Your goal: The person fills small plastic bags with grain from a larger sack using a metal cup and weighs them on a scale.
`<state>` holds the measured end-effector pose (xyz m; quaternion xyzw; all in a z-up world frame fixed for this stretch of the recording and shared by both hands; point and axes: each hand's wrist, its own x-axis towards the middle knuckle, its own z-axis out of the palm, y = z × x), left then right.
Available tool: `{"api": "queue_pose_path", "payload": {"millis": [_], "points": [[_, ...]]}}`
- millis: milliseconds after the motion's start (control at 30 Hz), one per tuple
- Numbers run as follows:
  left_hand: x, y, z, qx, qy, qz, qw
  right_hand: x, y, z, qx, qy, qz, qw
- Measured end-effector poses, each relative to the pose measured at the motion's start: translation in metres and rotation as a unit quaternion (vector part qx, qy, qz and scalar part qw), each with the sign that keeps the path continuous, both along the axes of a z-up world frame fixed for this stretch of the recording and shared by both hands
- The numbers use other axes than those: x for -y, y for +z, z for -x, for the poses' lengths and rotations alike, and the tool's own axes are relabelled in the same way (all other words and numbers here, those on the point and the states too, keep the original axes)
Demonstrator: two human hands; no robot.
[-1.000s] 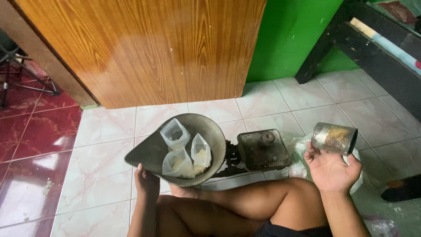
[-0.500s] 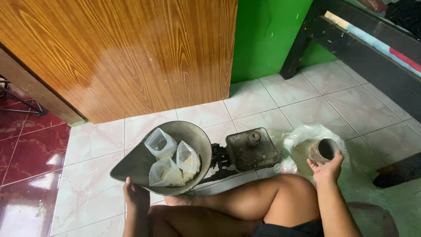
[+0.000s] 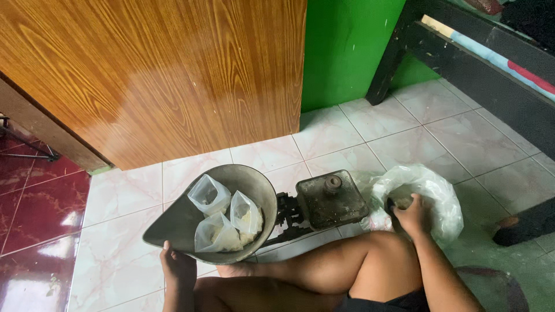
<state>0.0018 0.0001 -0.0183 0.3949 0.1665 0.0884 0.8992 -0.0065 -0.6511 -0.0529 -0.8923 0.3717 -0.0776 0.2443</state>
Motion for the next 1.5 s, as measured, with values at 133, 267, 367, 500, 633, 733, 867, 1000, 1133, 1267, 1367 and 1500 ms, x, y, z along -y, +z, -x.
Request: {"api": "queue_pose_path", "payload": {"millis": [133, 267, 367, 500, 633, 733, 867, 1000, 1133, 1267, 1367, 1500], "points": [[-0.003, -0.006, -0.004, 0.008, -0.005, 0.015, 1.000, -0.001, -0.001, -0.001, -0.093, 0.032, -0.030, 0.995], [-0.003, -0.007, -0.002, 0.009, 0.003, 0.022, 1.000, -0.007, 0.005, 0.010, -0.052, 0.026, -0.028, 0.998], [-0.003, -0.009, -0.004, 0.014, 0.006, 0.020, 1.000, -0.016, 0.023, 0.015, -0.001, -0.024, -0.064, 0.998], [0.000, 0.000, -0.002, 0.009, 0.000, 0.035, 0.999, -0.013, 0.022, 0.019, 0.116, -0.115, -0.119, 0.979], [-0.002, -0.005, -0.002, 0.022, 0.012, 0.037, 0.999, -0.011, 0.026, 0.020, 0.247, -0.179, -0.316, 0.898], [0.003, 0.010, 0.004, -0.003, -0.006, 0.027, 1.000, 0.017, -0.009, 0.015, 0.296, -0.227, -0.517, 0.771], [0.005, 0.014, 0.002, 0.004, -0.003, 0.017, 1.000, 0.034, -0.033, 0.017, 0.318, -0.227, -0.518, 0.761], [0.001, -0.008, -0.003, 0.017, 0.015, 0.029, 0.999, 0.006, -0.003, 0.025, 0.383, -0.188, -0.496, 0.756], [0.002, 0.007, 0.002, -0.021, 0.001, 0.020, 1.000, -0.044, 0.049, 0.026, 0.408, -0.142, -0.518, 0.738], [0.000, -0.001, -0.001, -0.032, 0.013, 0.030, 0.999, -0.081, 0.073, 0.014, 0.435, -0.049, -0.510, 0.740], [-0.003, -0.011, -0.001, -0.005, 0.008, 0.024, 1.000, -0.084, 0.068, 0.008, 0.459, -0.025, -0.460, 0.760], [-0.002, -0.005, -0.001, 0.003, -0.002, 0.010, 1.000, -0.089, 0.098, 0.021, 0.413, -0.108, -0.362, 0.828]]}}
